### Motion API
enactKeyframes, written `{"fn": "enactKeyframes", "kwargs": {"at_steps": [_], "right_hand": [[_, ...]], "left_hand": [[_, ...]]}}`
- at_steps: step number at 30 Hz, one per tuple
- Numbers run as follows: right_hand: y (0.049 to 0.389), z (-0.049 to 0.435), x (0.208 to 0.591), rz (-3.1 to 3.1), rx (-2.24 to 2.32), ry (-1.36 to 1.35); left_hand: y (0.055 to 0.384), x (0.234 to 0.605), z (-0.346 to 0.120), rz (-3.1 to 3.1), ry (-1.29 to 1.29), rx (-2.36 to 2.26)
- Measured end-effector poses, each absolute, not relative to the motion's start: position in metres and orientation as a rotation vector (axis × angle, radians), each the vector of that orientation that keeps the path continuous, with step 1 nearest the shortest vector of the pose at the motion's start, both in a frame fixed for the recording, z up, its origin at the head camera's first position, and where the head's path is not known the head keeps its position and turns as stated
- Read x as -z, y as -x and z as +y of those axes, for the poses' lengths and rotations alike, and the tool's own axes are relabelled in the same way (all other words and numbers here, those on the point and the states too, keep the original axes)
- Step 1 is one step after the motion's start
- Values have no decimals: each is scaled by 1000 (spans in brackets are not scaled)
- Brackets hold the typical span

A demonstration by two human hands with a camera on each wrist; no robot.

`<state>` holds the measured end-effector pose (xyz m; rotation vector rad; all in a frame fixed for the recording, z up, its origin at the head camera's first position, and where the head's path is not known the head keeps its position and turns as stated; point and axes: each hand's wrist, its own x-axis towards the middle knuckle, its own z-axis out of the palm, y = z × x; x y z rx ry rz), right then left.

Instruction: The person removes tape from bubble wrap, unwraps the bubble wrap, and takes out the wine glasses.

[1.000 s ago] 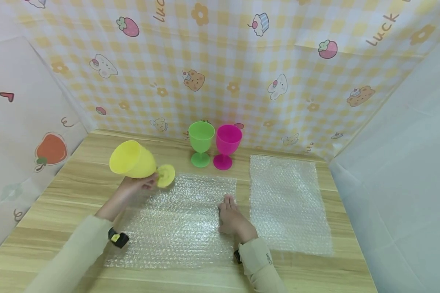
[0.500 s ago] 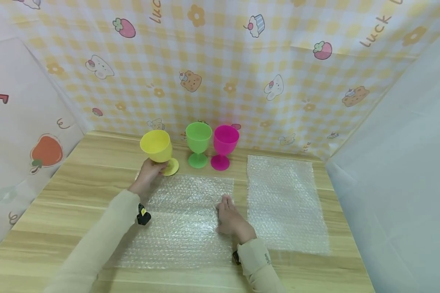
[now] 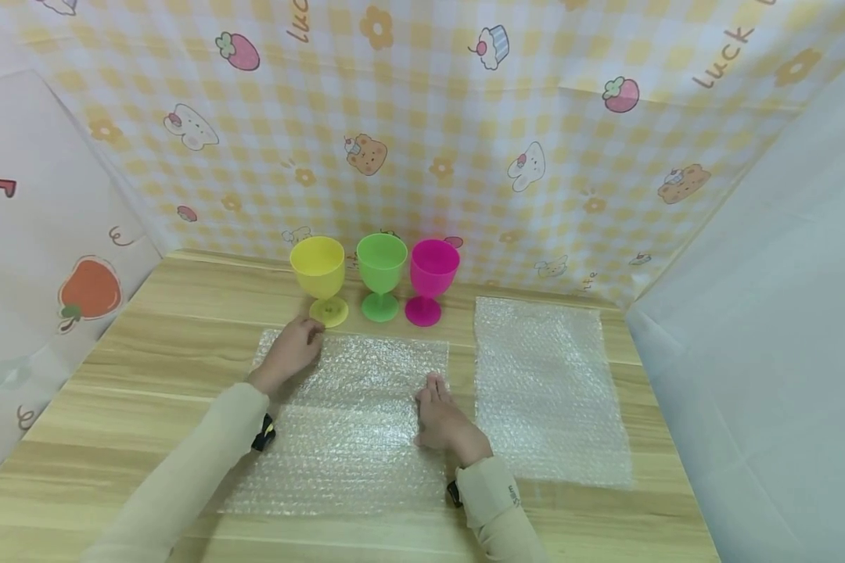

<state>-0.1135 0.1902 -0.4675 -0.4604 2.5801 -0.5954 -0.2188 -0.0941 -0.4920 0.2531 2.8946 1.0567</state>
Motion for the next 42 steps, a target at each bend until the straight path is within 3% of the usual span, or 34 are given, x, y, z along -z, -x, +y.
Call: {"fn": "enactKeyframes", "kwargs": {"at_steps": [4,16,42], "right_hand": [[114,190,468,2583,596,465],[114,192,469,2585,613,462],[113,191,469,2589,596,473]], "left_hand": [[212,495,-91,3064,-395,-721],[213,494,-87,3040,-519,-345],[217,496,-80,2991,-348,-308]]}}
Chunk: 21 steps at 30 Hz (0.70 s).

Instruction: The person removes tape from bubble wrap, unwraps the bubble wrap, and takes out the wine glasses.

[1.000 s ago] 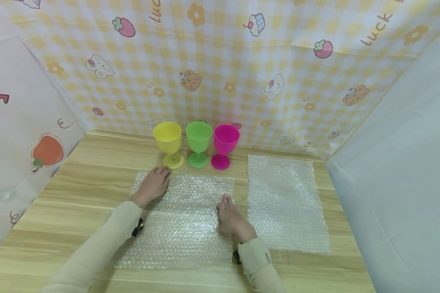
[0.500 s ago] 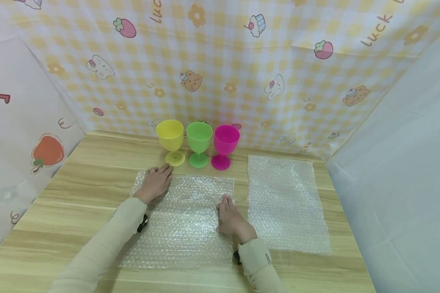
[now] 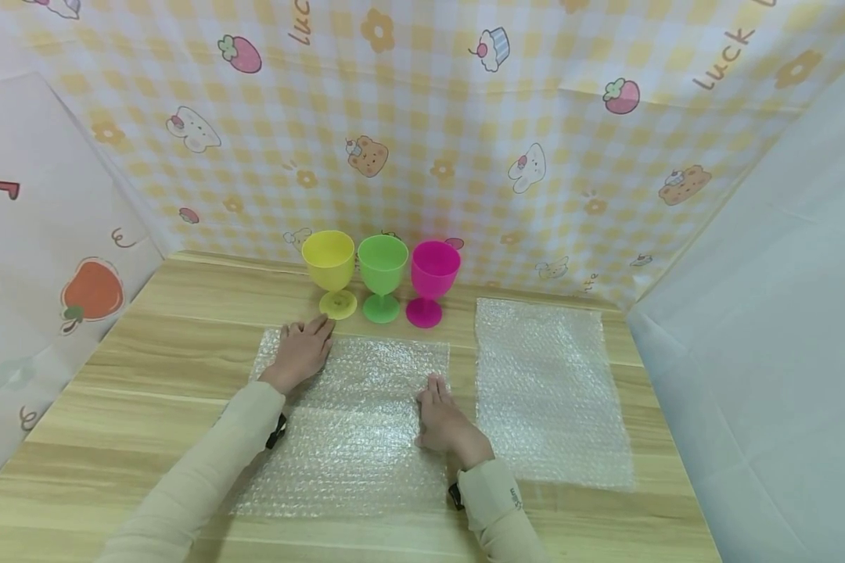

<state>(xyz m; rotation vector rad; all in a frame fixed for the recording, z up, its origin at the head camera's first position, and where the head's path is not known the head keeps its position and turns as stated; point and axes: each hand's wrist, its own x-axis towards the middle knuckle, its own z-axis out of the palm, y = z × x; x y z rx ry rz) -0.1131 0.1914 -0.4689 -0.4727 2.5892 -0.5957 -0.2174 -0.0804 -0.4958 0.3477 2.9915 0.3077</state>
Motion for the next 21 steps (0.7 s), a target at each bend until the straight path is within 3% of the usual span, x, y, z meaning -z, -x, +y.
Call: {"fn": "enactKeyframes", "kwargs": {"at_steps": [12,21], "right_hand": [[112,191,467,2588,625,468],[111,191,468,2574,649,458]], "left_hand": [[214,501,-81,2982,-313,-444],[180,488,-100,2864,-366,-621]]}}
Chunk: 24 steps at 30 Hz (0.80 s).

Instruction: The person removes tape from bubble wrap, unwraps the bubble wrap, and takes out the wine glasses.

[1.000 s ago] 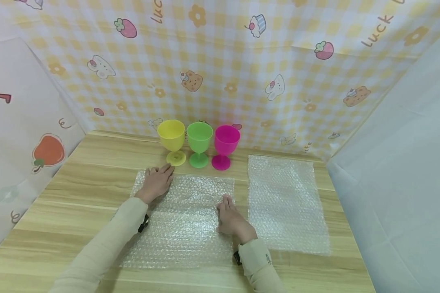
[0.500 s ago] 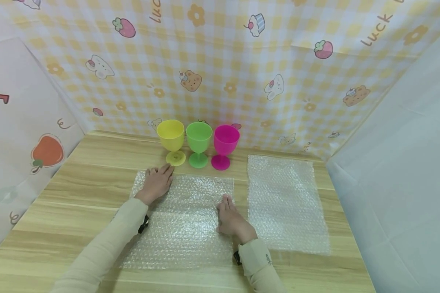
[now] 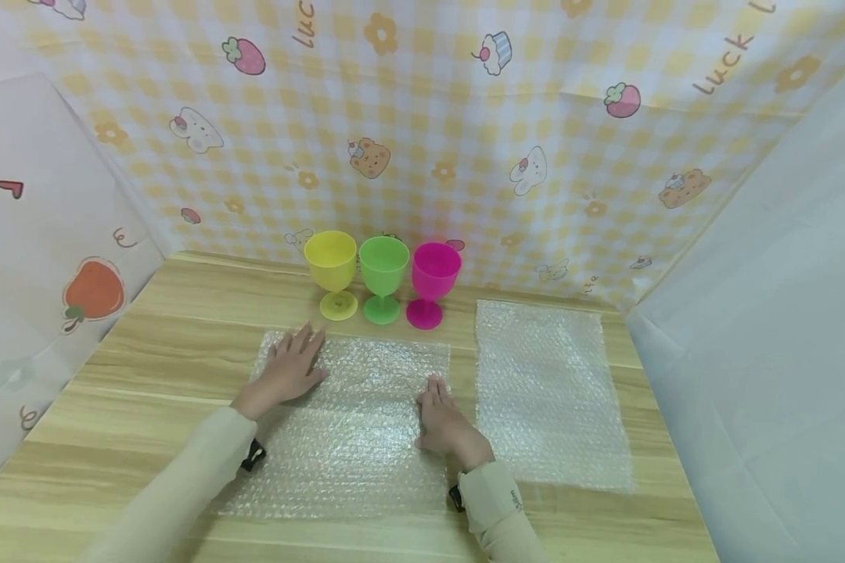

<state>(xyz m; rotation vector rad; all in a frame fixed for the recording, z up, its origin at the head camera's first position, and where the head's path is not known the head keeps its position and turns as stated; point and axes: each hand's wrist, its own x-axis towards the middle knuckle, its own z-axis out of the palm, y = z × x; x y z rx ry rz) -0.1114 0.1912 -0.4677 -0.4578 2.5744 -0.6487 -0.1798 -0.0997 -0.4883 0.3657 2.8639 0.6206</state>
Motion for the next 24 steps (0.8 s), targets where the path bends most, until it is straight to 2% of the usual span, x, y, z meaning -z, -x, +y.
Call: {"fn": "enactKeyframes", "kwargs": {"at_steps": [12,19,24], "right_hand": [[109,192,471,2618,600,408],[101,193,474,2690,487,443],[94,193,475,2735,445,475]], "left_hand": [[94,470,-134,2889,-443,-739],[63,469,-170,2870,-209,-826],[58,471,-195,2698,-48,-1047]]}}
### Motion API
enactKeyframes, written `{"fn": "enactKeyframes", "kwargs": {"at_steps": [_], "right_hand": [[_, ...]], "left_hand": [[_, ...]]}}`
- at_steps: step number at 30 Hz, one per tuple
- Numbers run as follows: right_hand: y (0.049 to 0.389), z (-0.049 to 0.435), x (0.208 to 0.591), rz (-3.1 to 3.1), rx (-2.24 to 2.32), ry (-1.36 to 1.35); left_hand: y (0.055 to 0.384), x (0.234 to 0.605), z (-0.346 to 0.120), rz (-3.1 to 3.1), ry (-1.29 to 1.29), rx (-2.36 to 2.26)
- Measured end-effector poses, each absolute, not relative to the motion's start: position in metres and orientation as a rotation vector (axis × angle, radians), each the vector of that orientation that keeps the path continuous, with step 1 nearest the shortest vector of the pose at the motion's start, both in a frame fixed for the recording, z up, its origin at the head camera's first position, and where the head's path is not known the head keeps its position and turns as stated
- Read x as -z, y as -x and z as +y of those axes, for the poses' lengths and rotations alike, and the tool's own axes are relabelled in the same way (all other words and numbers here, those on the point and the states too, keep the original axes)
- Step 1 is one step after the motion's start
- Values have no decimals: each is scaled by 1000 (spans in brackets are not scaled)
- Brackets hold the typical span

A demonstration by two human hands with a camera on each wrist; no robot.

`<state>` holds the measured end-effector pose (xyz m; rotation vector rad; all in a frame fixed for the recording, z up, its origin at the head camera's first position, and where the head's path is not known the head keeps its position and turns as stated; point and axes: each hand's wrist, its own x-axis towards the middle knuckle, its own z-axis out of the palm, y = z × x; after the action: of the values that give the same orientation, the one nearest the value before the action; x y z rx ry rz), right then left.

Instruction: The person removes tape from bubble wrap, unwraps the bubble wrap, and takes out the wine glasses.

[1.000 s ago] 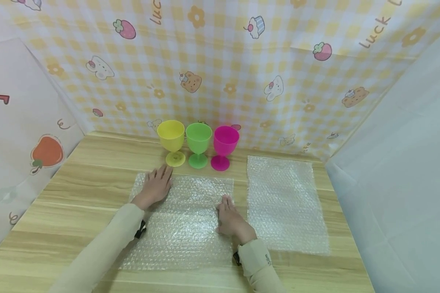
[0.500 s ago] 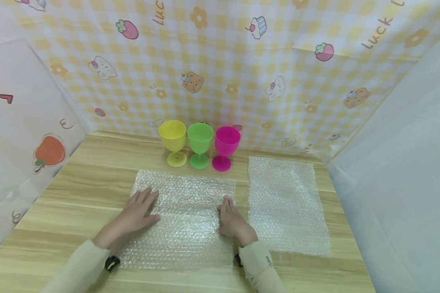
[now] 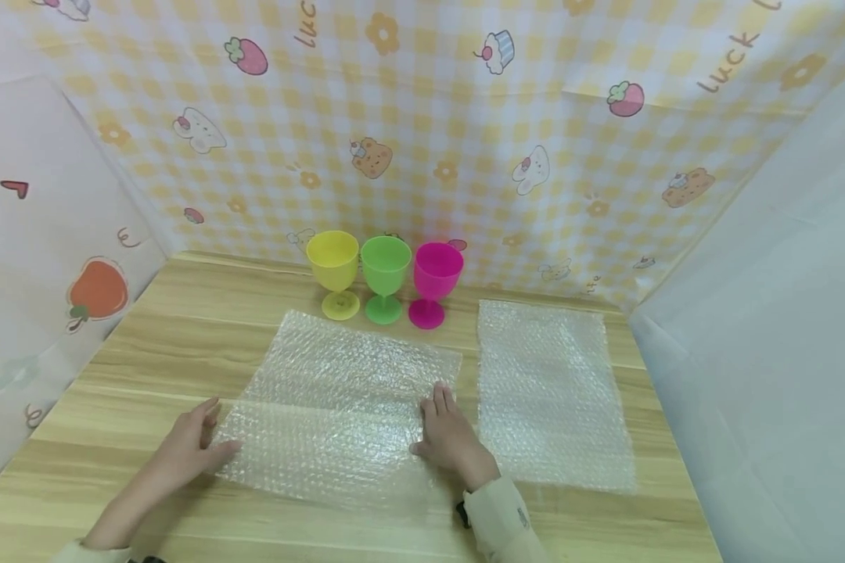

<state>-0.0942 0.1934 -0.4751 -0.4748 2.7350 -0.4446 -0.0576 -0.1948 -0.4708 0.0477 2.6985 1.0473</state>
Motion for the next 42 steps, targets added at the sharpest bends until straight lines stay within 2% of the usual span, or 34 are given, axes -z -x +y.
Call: {"fn": "enactKeyframes", "kwargs": {"at_steps": [6,10,16,22,27,36,42], "right_hand": [[86,194,475,2747,510,503],[88,198,470,2736,734,408],[109,210,460,2896,946,238],[128,219,453,2847,977,215],[131,222,452,2844,1050,195],[109,246,453,2867,1348,229],[80,278,449,2734,1680,75]], "left_hand": [[60,475,-205,2428,153,-1293],[60,479,-206,2432,176,-1355],[55,478,-210,2601,8,-1341],[51,477,-214,2720,-159,-1406],[56,475,-216,2764,-225,-1449],[71,468,-209,2537,-94,-1633],[82,468,-187,2189,-234,-1953]]}}
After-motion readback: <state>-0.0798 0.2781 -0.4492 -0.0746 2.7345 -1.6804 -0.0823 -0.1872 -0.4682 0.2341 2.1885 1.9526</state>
